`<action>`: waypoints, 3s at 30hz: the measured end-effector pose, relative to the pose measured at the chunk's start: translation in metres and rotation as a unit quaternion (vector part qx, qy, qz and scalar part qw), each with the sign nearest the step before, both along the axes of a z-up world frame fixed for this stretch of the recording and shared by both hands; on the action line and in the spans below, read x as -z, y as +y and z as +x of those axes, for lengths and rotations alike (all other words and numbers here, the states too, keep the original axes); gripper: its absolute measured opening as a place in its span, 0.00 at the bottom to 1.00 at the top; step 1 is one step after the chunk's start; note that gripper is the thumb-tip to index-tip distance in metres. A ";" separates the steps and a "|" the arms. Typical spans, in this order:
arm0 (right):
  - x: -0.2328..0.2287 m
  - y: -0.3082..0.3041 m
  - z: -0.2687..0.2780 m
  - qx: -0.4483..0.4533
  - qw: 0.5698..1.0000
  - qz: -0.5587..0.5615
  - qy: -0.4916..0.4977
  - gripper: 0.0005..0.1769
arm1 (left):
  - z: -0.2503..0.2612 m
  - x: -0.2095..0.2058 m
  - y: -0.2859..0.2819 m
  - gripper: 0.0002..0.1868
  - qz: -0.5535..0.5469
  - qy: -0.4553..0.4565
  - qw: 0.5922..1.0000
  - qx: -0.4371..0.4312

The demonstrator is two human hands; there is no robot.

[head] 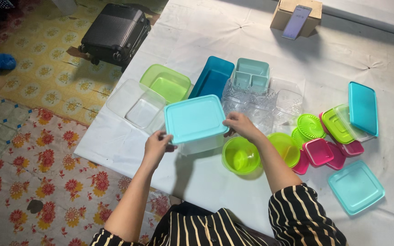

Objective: The person sits at a table covered with assorted plastic food-storage containers and lids. They pick up containers and lids one at a time, match each lid to a container, press the lids on, and stack the closed containers into a pile on the left side of the table.

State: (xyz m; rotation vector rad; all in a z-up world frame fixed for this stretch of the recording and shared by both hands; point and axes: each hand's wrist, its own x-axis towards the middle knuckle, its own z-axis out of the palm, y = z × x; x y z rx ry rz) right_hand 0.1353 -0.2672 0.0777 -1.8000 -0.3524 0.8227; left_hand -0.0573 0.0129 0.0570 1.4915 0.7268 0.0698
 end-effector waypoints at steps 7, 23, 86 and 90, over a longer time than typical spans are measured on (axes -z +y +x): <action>-0.005 0.014 0.026 0.078 0.994 0.076 0.032 0.10 | 0.037 -0.020 0.044 0.20 0.080 -0.052 0.995 -0.030; -0.007 0.138 0.127 0.273 0.948 0.160 -0.042 0.07 | 0.129 0.015 0.146 0.13 0.268 -0.060 0.961 0.043; 0.098 0.220 0.086 -0.041 0.827 -0.254 -0.500 0.09 | 0.180 0.025 0.150 0.13 0.253 -0.016 0.960 0.119; 0.073 0.207 0.084 -0.017 0.855 -0.228 -0.466 0.10 | 0.180 0.023 0.145 0.14 0.257 -0.014 0.959 0.123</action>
